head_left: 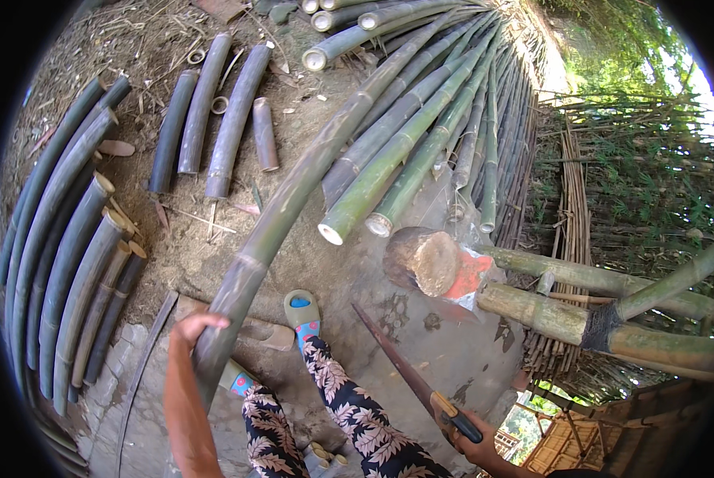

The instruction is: The person saws bamboo stalks on the ground using a hand saw, measuring sections with a tape measure and sorting the cut pieces.

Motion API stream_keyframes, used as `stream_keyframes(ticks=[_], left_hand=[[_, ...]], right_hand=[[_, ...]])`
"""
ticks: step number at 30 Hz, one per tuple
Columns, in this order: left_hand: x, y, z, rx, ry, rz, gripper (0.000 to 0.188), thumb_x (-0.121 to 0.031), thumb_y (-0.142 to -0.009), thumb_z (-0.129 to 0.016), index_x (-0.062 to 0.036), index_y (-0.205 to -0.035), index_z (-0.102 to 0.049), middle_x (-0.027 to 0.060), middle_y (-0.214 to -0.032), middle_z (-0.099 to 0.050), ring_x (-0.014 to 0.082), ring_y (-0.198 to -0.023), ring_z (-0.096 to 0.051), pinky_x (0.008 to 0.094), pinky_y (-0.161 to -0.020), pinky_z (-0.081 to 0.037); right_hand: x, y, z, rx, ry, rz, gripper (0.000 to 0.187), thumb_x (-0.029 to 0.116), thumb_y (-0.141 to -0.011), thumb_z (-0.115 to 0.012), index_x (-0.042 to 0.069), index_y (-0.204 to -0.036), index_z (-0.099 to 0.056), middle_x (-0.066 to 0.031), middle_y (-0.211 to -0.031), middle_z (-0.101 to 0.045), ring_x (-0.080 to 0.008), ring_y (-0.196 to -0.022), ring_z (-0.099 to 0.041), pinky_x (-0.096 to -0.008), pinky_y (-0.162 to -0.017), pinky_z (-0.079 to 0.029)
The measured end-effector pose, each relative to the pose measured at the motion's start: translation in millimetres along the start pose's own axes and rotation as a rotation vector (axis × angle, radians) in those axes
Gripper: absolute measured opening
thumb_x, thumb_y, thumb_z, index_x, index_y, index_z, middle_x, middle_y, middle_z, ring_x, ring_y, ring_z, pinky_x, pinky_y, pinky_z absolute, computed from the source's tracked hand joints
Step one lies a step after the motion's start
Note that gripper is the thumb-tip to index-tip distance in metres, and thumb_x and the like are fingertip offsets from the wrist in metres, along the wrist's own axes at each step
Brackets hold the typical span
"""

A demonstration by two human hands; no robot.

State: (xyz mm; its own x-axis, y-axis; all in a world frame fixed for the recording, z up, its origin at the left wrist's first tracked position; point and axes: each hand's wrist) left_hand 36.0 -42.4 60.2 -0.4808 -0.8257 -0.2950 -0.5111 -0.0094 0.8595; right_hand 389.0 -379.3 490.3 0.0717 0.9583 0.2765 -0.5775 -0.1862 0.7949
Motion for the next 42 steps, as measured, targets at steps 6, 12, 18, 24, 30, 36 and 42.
stream_keyframes(ticks=[6, 12, 18, 24, 30, 36, 42], left_hand=[[-37.8, 28.8, -32.4, -0.104, 0.083, 0.042, 0.080, -0.036, -0.065, -0.086, 0.0044, -0.129, -0.059, 0.0154, -0.110, -0.070, 0.0275, -0.104, -0.067, 0.0390, -0.094, -0.051], [-114.5, 26.5, -155.3, -0.923, -0.942, -0.277, 0.103, -0.031, -0.058, -0.090, 0.0010, -0.143, -0.041, 0.0166, -0.113, -0.065, 0.0353, -0.104, -0.065, 0.0465, -0.095, -0.051], [-115.7, -45.7, -136.5, -1.111, -1.213, -0.177, 0.089, -0.021, -0.062, -0.084, -0.0036, -0.137, -0.041, 0.0157, -0.108, -0.064, 0.0347, -0.099, -0.067, 0.0441, -0.085, -0.056], [-120.6, -32.4, -62.2, -0.396, -0.529, -0.223, 0.081, -0.034, -0.053, -0.087, -0.0026, -0.123, -0.061, 0.0184, -0.109, -0.073, 0.0311, -0.097, -0.070, 0.0419, -0.091, -0.054], [-75.0, -14.7, -22.3, -0.259, -0.465, -0.079, 0.080, -0.044, -0.056, -0.083, -0.0079, -0.126, -0.066, 0.0141, -0.115, -0.072, 0.0262, -0.104, -0.068, 0.0411, -0.095, -0.051], [9.8, 66.8, 7.8, -0.367, -0.555, -0.124, 0.090, -0.050, -0.057, -0.083, -0.0091, -0.134, -0.061, 0.0163, -0.123, -0.069, 0.0282, -0.111, -0.065, 0.0401, -0.100, -0.048], [63.2, 121.0, -43.0, -1.002, -0.909, -0.265, 0.071, -0.025, -0.076, -0.069, -0.0091, -0.141, -0.047, 0.0166, -0.128, -0.060, 0.0318, -0.117, -0.059, 0.0498, -0.100, -0.044]], right_hand=[[24.2, -36.3, 67.5, 0.093, 0.058, 0.109, 0.052, 0.008, -0.090, -0.063, 0.002, -0.141, -0.052, -0.0029, -0.093, -0.065, -0.0072, -0.075, -0.059, -0.0230, -0.069, -0.049], [64.7, -69.0, 103.2, 0.150, 0.067, 0.244, 0.055, 0.010, -0.091, -0.065, 0.002, -0.143, -0.049, -0.0036, -0.095, -0.065, -0.0090, -0.078, -0.061, -0.0239, -0.072, -0.050], [70.8, -72.9, 129.4, 0.157, 0.163, 0.276, 0.056, 0.013, -0.091, -0.066, 0.004, -0.143, -0.049, -0.0039, -0.097, -0.064, -0.0081, -0.081, -0.061, -0.0242, -0.073, -0.050], [57.8, -50.1, 97.2, 0.027, 0.135, 0.064, 0.055, 0.009, -0.089, -0.066, 0.000, -0.140, -0.050, -0.0055, -0.095, -0.067, -0.0098, -0.078, -0.064, -0.0247, -0.071, -0.052], [-13.5, 7.7, 17.8, -0.053, -0.108, 0.132, 0.056, 0.010, -0.086, -0.063, -0.011, -0.136, -0.048, -0.0089, -0.083, -0.063, -0.0138, -0.066, -0.061, -0.0277, -0.062, -0.051], [-24.0, 65.8, -13.1, -0.115, 0.280, 0.627, 0.056, 0.018, -0.089, -0.066, -0.009, -0.135, -0.051, -0.0088, -0.093, -0.065, -0.0170, -0.080, -0.062, -0.0292, -0.071, -0.050], [23.3, 148.9, -79.0, 0.028, 0.020, 0.520, 0.060, 0.011, -0.089, -0.060, -0.010, -0.142, -0.042, -0.0116, -0.093, -0.065, -0.0219, -0.079, -0.062, -0.0311, -0.070, -0.051]])
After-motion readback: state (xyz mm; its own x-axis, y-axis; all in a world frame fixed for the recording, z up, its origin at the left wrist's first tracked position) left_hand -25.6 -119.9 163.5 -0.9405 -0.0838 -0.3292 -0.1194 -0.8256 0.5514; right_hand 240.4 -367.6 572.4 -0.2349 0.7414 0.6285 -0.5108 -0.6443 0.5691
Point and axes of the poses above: each hand's wrist, its own y-axis away from the middle knuckle, its own z-axis out of the back of the hand, x = y × z
